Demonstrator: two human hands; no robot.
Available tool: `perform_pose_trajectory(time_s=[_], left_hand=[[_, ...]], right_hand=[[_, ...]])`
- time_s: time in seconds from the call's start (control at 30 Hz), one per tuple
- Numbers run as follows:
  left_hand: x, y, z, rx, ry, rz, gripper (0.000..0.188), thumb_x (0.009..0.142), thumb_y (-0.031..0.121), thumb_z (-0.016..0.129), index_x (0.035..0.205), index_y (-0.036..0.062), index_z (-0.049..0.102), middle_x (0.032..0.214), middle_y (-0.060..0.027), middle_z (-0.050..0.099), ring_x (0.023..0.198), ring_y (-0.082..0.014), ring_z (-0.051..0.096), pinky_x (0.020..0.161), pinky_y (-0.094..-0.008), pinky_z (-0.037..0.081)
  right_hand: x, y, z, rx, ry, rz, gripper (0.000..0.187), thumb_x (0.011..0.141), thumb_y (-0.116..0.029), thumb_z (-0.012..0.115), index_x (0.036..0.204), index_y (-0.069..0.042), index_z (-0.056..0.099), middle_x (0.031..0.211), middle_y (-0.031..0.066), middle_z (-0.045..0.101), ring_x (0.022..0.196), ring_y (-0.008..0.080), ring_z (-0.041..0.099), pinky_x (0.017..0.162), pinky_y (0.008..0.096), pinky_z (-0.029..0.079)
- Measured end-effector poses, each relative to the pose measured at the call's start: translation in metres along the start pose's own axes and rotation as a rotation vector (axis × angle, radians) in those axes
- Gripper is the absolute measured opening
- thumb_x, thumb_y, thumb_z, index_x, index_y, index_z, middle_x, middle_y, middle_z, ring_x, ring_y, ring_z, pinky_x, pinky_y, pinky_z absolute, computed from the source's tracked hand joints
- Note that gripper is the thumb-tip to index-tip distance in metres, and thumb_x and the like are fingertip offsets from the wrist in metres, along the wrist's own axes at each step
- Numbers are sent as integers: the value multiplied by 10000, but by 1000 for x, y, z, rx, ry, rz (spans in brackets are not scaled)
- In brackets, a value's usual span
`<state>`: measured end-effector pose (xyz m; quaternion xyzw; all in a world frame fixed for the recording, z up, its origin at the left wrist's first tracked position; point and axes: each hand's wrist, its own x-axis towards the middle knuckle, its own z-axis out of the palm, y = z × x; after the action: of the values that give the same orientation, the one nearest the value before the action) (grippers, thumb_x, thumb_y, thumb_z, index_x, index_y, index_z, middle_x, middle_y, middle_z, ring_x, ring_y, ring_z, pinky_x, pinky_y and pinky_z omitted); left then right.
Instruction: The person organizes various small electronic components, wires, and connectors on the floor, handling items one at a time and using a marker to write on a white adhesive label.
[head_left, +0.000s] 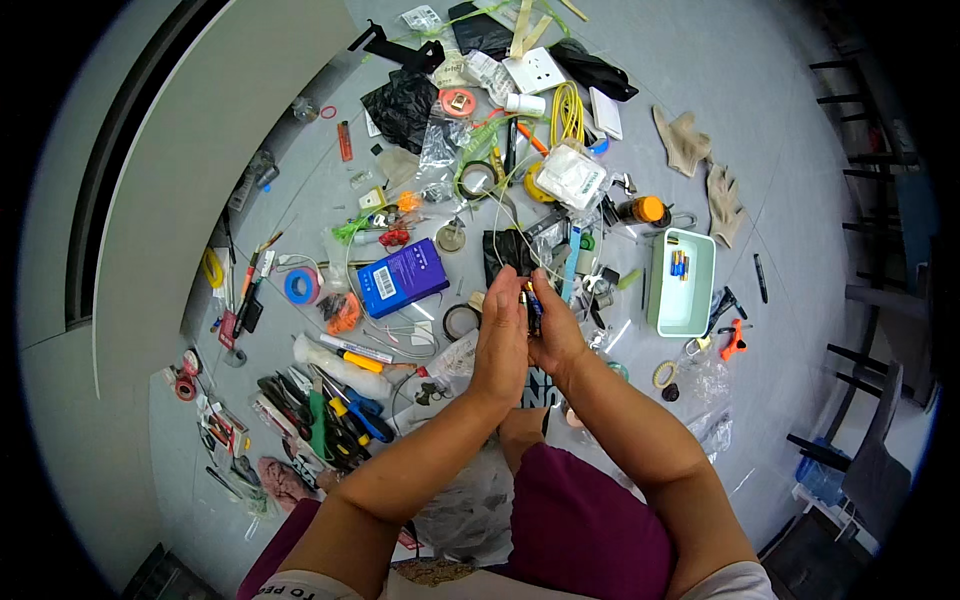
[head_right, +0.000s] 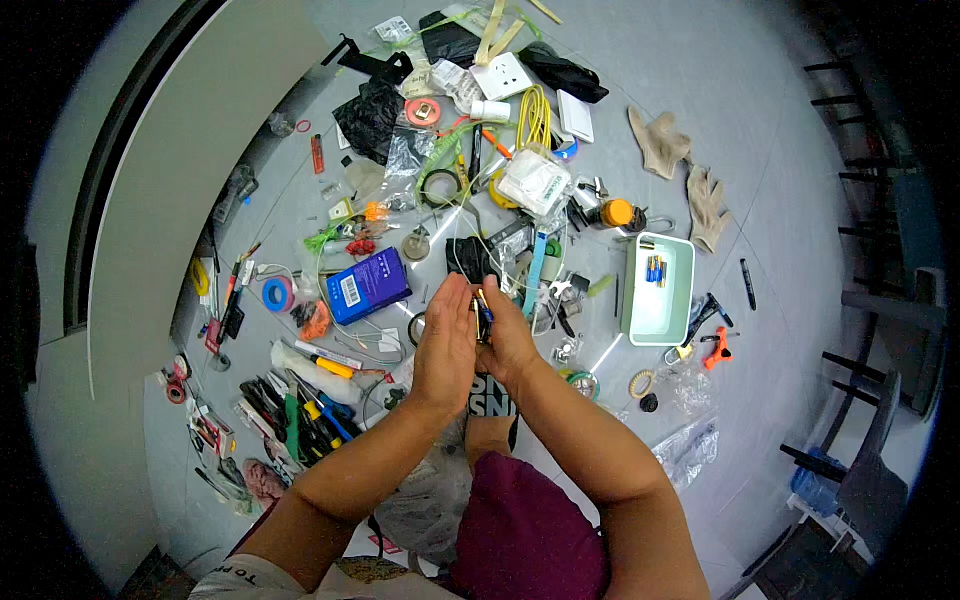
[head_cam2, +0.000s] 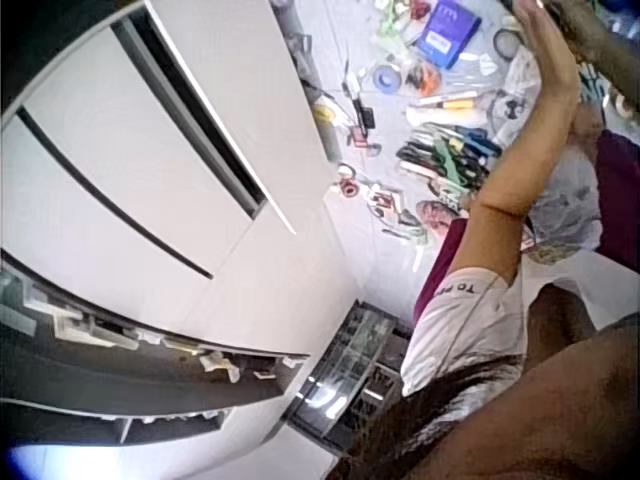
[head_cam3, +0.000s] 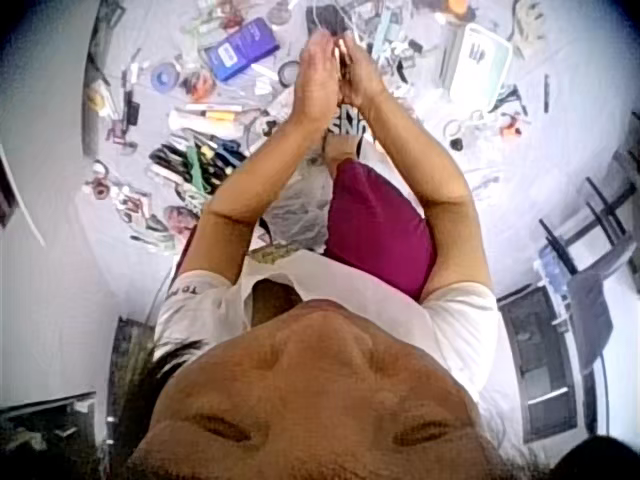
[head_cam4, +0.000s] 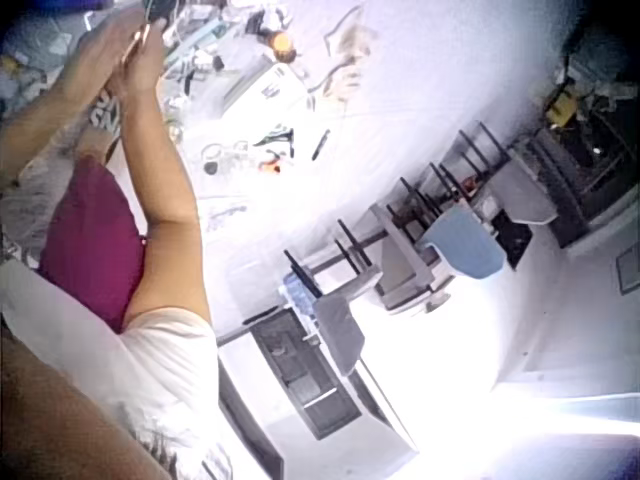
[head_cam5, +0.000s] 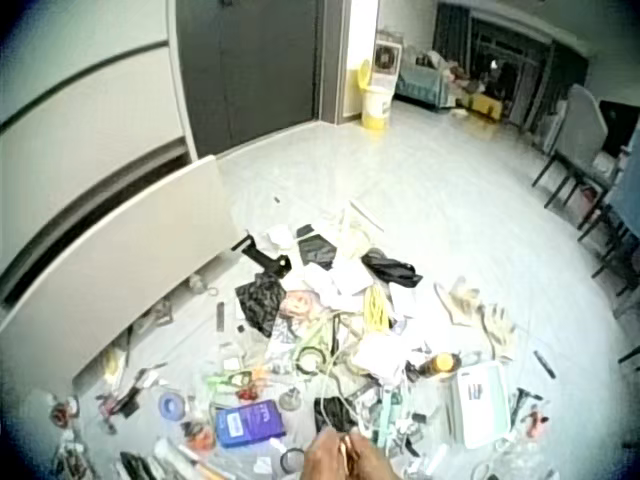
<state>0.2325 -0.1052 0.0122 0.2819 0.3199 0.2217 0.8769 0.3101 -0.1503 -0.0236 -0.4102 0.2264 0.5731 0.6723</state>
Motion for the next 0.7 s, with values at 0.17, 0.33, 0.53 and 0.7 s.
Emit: perform_pose_trajectory(time_s=[0.17,0.33,0.53,0.7], left_hand=[[4,17,-1,26,-24,155,500,982,320,297,1327,-40,252,1367,-168,309,1297,-272,295,1093,-386,172],[76,55,-45,930,171,395,185,885,159,523,988,30,607,1145,-97,558,1072,-258,518,947,-409,387],[164,63,-99,1910,369,201,228,773,199,607,983,135,669,1006,-126,628,960,-310,546,881,-403,423],[170,63,-114,1612,417,491,119,727,147,654,820,85,695,809,-82,670,731,-251,629,713,-353,489]], right_hand=[[5,-11,0,9,-48,70,402,886,-450,512,1096,-110,557,918,26,617,751,135,597,653,286,519],[4,-35,-14,-54,-189,17,430,892,-445,500,1169,-118,537,938,48,621,740,135,598,621,289,535],[3,-41,-3,-37,-226,67,489,897,-485,455,1189,-100,529,959,81,612,731,171,582,664,335,535],[1,-37,-5,-57,-268,35,412,885,-362,539,1189,-85,526,965,86,611,738,156,594,659,322,554]])
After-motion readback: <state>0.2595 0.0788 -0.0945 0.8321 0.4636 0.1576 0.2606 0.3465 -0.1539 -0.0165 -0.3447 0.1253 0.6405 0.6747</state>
